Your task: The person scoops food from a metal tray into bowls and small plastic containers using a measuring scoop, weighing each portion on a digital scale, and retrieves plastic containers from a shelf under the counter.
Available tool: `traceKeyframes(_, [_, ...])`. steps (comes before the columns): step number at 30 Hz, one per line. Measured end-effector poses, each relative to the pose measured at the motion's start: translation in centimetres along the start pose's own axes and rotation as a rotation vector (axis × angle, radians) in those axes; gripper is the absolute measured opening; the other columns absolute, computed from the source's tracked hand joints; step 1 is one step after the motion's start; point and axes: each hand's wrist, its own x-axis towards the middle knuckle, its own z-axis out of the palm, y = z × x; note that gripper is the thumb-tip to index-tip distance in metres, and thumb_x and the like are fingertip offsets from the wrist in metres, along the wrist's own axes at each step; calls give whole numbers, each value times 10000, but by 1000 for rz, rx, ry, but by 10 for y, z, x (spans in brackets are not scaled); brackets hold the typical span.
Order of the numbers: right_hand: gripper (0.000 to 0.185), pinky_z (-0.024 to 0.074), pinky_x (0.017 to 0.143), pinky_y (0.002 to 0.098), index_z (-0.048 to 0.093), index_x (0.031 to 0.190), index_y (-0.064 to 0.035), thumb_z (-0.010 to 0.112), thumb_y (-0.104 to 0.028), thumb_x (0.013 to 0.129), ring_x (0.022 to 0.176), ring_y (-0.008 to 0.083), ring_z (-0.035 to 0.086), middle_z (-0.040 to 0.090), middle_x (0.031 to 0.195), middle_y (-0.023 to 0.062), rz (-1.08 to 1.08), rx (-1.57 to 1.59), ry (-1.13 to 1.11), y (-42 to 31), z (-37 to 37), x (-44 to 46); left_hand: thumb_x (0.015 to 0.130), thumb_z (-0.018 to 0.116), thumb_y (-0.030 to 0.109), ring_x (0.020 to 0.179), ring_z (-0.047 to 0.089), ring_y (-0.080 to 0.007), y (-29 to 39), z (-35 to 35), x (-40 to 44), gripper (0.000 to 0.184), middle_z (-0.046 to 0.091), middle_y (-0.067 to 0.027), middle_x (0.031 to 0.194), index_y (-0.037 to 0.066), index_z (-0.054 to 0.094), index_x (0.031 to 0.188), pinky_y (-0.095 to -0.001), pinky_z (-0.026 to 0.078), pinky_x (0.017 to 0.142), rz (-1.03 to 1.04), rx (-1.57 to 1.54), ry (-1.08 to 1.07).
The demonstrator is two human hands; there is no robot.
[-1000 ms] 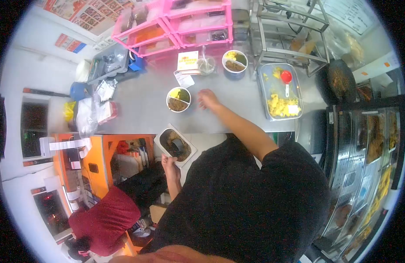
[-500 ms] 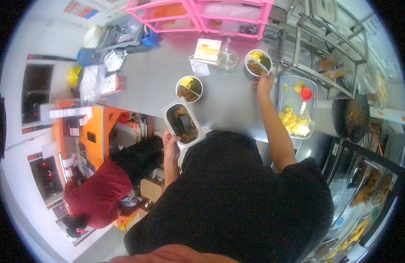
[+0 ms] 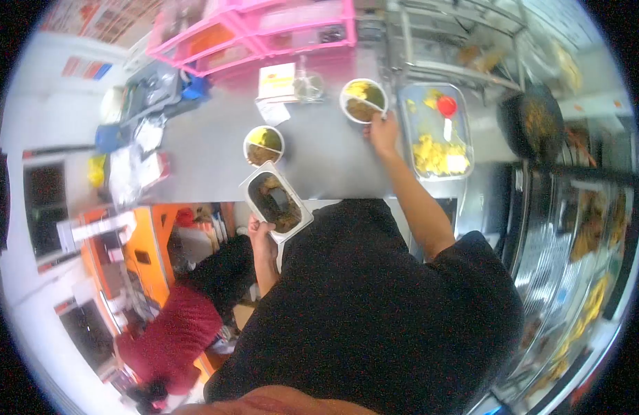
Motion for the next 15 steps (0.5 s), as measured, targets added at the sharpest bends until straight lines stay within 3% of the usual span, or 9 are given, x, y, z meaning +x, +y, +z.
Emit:
traceKeyframes(5, [311,527,473,326,522,1285,26,515,-144,1025,539,177,646,657,703,111,-21,27,67,2,-34,-88,692,555,-111,872,645,-163,1,-7,0,344,693,-71,989,29,590,1004,-302,511,866,-59,50,-173])
traceKeyframes(15, [349,536,462,296,519,1336,14,524,-141,1024,543,165,645,674,763,127,50,218,336,28,-119,-314,687,574,-101,948,654,-162,-10,-22,-8,495,702,-62,1082,8,609,1168,-283,490,903,-156,294,-620])
